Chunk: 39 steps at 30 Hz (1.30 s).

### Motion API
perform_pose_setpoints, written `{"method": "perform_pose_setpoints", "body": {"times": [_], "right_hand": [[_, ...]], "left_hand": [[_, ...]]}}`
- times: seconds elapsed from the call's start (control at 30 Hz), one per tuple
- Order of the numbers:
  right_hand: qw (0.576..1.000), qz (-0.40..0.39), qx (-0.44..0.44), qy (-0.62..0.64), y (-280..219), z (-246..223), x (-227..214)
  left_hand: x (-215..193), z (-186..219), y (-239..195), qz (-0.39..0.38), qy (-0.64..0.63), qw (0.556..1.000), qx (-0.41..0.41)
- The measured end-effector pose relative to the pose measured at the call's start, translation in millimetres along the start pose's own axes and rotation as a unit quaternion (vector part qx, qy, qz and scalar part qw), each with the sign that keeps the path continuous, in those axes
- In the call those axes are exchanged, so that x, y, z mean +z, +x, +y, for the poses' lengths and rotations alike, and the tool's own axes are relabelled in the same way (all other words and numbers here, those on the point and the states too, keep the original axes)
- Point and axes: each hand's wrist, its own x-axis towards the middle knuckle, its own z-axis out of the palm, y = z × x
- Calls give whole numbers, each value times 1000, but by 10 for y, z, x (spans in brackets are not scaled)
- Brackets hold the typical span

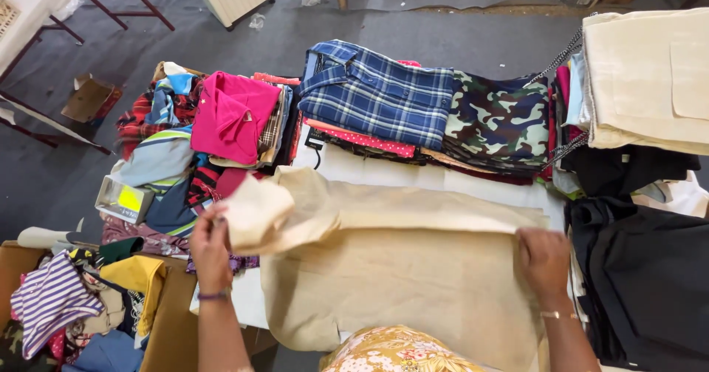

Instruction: Folding various garments including a scarf, trousers, and shirts on a workspace table.

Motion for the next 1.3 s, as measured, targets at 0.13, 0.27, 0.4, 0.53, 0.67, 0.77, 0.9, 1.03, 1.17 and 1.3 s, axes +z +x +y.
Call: {"method": "perform_pose_setpoints", "body": {"times": [0.13,0.27,0.4,0.53,0.67,0.77,0.9,1.03,1.17,1.3], "right_hand": [[994,-102,20,-18,-427,-122,4],[972,-219,78,-28,-661,-169,88],[974,-215,71,-7,-619,-195,288],[969,-235,70,-12,-559,-159,689],[961,-244,112,-69,-664,37,1039],[965,-212,122,-98,-759,72,1115],[968,-187,134,-97,-774,21,1120],[971,-169,127,-115,-778,-7,1085],[974,-159,115,-116,-700,-58,1046],[972,-163,128,-111,-667,-53,1065]], "left_hand": [[-491,-479,-439,-102,288,940,-153],[-391,-726,-721,-329,639,679,-151],[-149,-1055,-597,-201,677,708,-24],[-128,-1777,-338,-123,526,841,13],[-55,-2238,-138,-47,501,864,-9],[-84,-2541,84,8,494,866,-70],[-120,-2868,288,26,488,864,-119],[277,-2491,170,52,558,824,-87],[259,-2579,175,45,609,787,-87],[125,-2376,-15,59,605,793,-46]]}}
